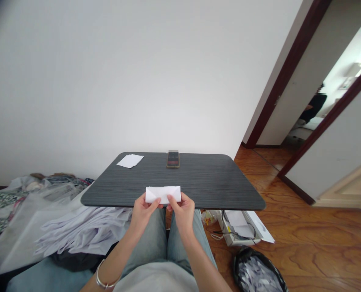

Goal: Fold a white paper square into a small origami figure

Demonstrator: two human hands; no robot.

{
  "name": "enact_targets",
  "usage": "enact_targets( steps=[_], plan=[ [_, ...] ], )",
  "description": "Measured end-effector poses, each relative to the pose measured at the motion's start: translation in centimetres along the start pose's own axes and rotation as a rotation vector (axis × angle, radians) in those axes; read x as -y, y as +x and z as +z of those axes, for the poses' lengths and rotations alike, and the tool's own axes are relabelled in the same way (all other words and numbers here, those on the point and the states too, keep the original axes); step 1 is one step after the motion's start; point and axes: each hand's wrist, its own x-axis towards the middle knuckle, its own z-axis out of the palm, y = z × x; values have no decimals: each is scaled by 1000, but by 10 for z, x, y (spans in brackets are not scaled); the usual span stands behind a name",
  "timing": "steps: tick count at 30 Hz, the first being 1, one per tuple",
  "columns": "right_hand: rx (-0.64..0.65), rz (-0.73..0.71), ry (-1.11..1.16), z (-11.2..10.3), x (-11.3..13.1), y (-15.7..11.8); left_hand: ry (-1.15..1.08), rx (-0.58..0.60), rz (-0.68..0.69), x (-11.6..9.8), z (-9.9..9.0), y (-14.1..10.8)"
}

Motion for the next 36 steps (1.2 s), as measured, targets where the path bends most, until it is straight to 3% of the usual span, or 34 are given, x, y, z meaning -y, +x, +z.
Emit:
enact_targets(
  steps=[12, 16, 36],
  plan=[
    [-27, 2, -20, 3, 2, -2, -9, 4, -62, -1, 0, -1],
    [-34, 6, -25, 4, 1, -1, -22, 59, -86, -1, -2, 0],
    [-25, 2, -40, 4, 3, -2, -23, 46, -72, 2, -2, 0]
  ],
)
